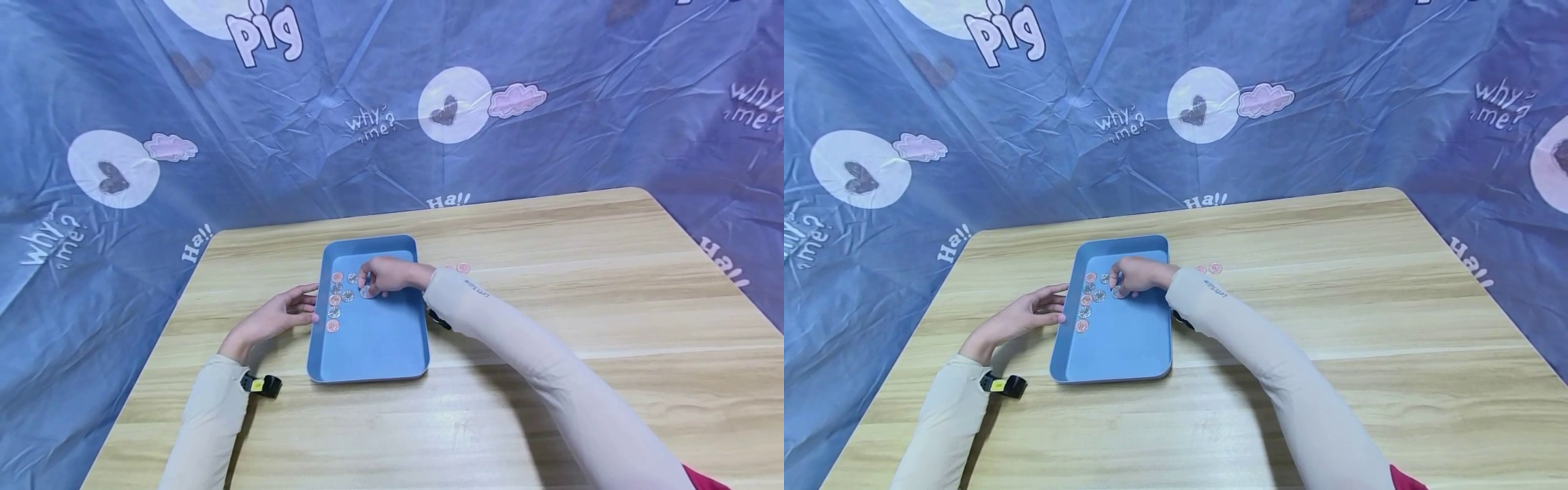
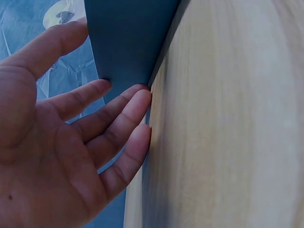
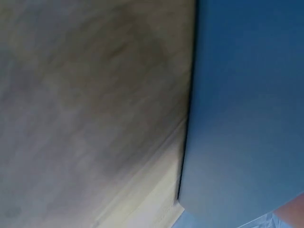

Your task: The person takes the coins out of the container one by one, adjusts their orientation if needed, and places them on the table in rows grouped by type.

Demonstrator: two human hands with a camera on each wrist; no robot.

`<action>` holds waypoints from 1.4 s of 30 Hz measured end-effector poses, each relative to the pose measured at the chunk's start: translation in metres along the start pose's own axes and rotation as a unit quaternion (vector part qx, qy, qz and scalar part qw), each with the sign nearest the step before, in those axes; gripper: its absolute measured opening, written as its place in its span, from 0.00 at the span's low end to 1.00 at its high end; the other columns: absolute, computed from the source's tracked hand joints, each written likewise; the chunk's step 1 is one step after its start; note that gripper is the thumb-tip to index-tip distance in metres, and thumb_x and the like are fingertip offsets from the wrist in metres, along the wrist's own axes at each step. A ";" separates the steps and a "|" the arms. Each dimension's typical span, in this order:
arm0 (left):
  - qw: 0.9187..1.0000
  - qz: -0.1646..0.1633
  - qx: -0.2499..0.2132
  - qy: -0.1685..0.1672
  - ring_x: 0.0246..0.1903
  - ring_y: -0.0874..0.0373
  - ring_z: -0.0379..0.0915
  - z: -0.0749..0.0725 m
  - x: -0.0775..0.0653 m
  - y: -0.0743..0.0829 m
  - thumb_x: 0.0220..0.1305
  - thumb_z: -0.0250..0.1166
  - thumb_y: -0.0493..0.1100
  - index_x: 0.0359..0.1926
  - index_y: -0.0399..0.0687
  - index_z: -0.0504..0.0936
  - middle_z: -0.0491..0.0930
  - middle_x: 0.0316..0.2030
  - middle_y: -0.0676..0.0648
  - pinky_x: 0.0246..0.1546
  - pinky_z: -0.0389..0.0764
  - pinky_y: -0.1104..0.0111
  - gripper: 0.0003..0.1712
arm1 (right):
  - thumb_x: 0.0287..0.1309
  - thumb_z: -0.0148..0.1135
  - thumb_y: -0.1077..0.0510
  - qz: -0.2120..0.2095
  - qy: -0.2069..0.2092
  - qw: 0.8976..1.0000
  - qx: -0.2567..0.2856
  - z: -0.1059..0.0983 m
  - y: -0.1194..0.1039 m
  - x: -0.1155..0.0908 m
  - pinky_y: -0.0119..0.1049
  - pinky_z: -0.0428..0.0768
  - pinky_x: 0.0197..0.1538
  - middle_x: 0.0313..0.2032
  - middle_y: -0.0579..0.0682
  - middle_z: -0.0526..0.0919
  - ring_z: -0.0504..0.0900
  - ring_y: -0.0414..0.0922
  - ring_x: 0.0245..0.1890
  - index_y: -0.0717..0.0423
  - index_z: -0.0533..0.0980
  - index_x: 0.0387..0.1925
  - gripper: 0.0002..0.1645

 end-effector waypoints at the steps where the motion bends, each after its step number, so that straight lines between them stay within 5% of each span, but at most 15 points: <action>1: 1.000 -0.001 0.000 0.000 0.62 0.38 0.66 0.000 0.000 0.000 0.65 0.64 0.43 0.74 0.38 0.51 0.66 0.64 0.30 0.62 0.73 0.55 0.44 | 0.57 0.64 0.65 -0.001 -0.001 1.000 0.002 0.000 0.000 0.000 0.27 0.74 0.26 0.25 0.47 0.79 0.75 0.38 0.18 0.58 0.77 0.40 0.09; 16: 1.000 0.001 0.007 -0.001 0.62 0.37 0.66 0.000 -0.001 0.001 0.65 0.64 0.43 0.74 0.38 0.52 0.66 0.64 0.30 0.62 0.74 0.56 0.44 | 0.60 0.58 0.69 -0.009 -0.012 0.997 0.073 -0.002 -0.008 -0.005 0.27 0.72 0.27 0.21 0.47 0.74 0.73 0.39 0.19 0.59 0.74 0.45 0.11; 26: 1.000 -0.002 0.010 -0.001 0.63 0.37 0.66 0.001 -0.001 0.001 0.65 0.64 0.44 0.74 0.38 0.51 0.66 0.64 0.30 0.62 0.74 0.56 0.44 | 0.62 0.57 0.68 -0.018 -0.002 0.998 0.060 -0.021 -0.014 -0.015 0.28 0.70 0.28 0.25 0.48 0.75 0.74 0.40 0.21 0.62 0.74 0.51 0.15; 35: 1.000 -0.002 0.014 0.000 0.63 0.38 0.67 0.001 -0.001 0.000 0.65 0.64 0.45 0.74 0.38 0.51 0.66 0.65 0.30 0.63 0.73 0.55 0.44 | 0.62 0.57 0.69 -0.023 0.004 0.997 0.080 -0.035 -0.014 -0.029 0.49 0.81 0.42 0.28 0.52 0.77 0.75 0.41 0.23 0.61 0.74 0.49 0.13; 42: 1.000 -0.004 0.014 -0.001 0.63 0.38 0.66 0.002 -0.002 0.000 0.65 0.64 0.45 0.74 0.38 0.51 0.66 0.64 0.30 0.63 0.73 0.55 0.45 | 0.60 0.56 0.70 -0.042 0.002 0.996 0.083 -0.043 -0.014 -0.038 0.43 0.78 0.35 0.26 0.55 0.76 0.73 0.42 0.22 0.62 0.72 0.47 0.13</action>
Point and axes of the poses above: each hand's wrist, its own x-axis towards the middle knuckle, its own z-axis out of the palm, y = z × x, the point moved 5 cm from there along x, towards the middle knuckle
